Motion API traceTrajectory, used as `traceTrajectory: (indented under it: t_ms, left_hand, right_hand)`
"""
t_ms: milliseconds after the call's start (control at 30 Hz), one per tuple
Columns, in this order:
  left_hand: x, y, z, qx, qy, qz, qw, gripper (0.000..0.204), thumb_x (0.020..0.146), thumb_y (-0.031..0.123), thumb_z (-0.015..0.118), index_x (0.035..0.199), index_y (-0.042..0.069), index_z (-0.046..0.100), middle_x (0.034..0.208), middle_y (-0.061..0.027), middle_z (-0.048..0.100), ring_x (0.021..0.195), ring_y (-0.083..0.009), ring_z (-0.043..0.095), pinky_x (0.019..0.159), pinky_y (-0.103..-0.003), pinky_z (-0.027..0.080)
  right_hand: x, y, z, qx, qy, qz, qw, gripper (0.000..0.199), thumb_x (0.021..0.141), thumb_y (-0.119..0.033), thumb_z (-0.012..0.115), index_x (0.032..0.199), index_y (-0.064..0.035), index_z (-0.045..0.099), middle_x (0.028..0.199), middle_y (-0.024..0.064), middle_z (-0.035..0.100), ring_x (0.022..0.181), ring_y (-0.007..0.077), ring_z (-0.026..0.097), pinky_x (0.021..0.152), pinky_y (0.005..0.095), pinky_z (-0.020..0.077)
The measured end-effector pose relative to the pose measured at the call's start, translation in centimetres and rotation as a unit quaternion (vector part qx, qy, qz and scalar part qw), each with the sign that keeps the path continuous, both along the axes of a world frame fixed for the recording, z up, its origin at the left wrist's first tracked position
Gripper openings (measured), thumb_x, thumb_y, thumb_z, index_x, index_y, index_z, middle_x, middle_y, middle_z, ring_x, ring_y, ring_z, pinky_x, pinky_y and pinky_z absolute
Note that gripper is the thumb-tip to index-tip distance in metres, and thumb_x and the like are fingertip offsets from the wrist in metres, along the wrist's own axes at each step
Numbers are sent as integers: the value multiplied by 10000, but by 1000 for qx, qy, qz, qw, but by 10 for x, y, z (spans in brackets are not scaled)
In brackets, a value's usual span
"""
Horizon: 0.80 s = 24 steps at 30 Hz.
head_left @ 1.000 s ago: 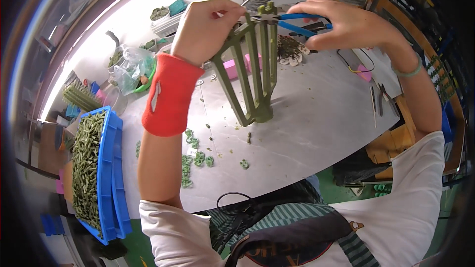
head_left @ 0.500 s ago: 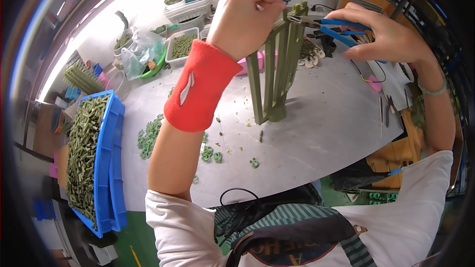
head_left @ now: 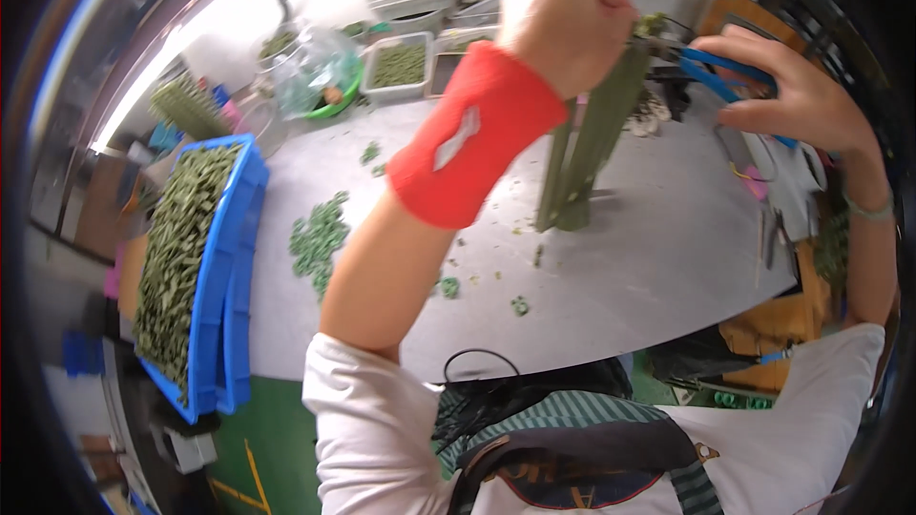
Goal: The person places green circular components onto a large green frame and uses a soldering iron to melt the plastic, securing them in place.
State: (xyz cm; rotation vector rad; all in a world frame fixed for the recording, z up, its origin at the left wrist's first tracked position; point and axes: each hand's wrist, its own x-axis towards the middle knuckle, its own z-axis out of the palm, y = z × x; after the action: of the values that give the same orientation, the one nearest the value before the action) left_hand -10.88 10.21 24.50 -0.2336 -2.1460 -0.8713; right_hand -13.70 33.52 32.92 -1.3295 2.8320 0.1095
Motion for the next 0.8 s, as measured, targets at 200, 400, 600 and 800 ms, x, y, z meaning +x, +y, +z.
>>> traceTrajectory:
  t_ms: [200,400,600,800]
  left_hand:
    - [6,6,7,76,-51,-121,988,106,753,183,697,803,96,733,729,-84,681,644,-201,627,628,-297,520]
    - [10,-66,-28,331,14,-221,917,178,877,165,643,958,17,700,872,-35,675,798,-115,599,747,-251,484]
    - [16,-240,-182,502,-303,20,810,208,835,78,691,1018,-8,643,920,-81,671,825,-163,660,774,-251,549]
    - [9,-324,-196,504,-198,179,822,974,781,225,780,1481,184,103,1365,-181,406,1208,-366,479,935,-469,450]
  right_hand:
    - [22,-5,-1,-66,-46,30,996,502,839,-374,644,1154,5,546,855,22,384,757,146,442,663,295,365]
    - [18,27,-46,-245,-142,-52,958,565,811,-274,646,1272,13,489,1025,37,477,900,140,497,783,282,410]
    - [36,110,-124,-270,-266,-233,896,527,790,-106,688,1283,-12,527,1114,37,534,841,100,478,758,239,432]
    - [35,144,-236,-175,-217,-269,922,526,737,-120,706,1216,19,537,1042,119,530,911,240,568,804,315,463]
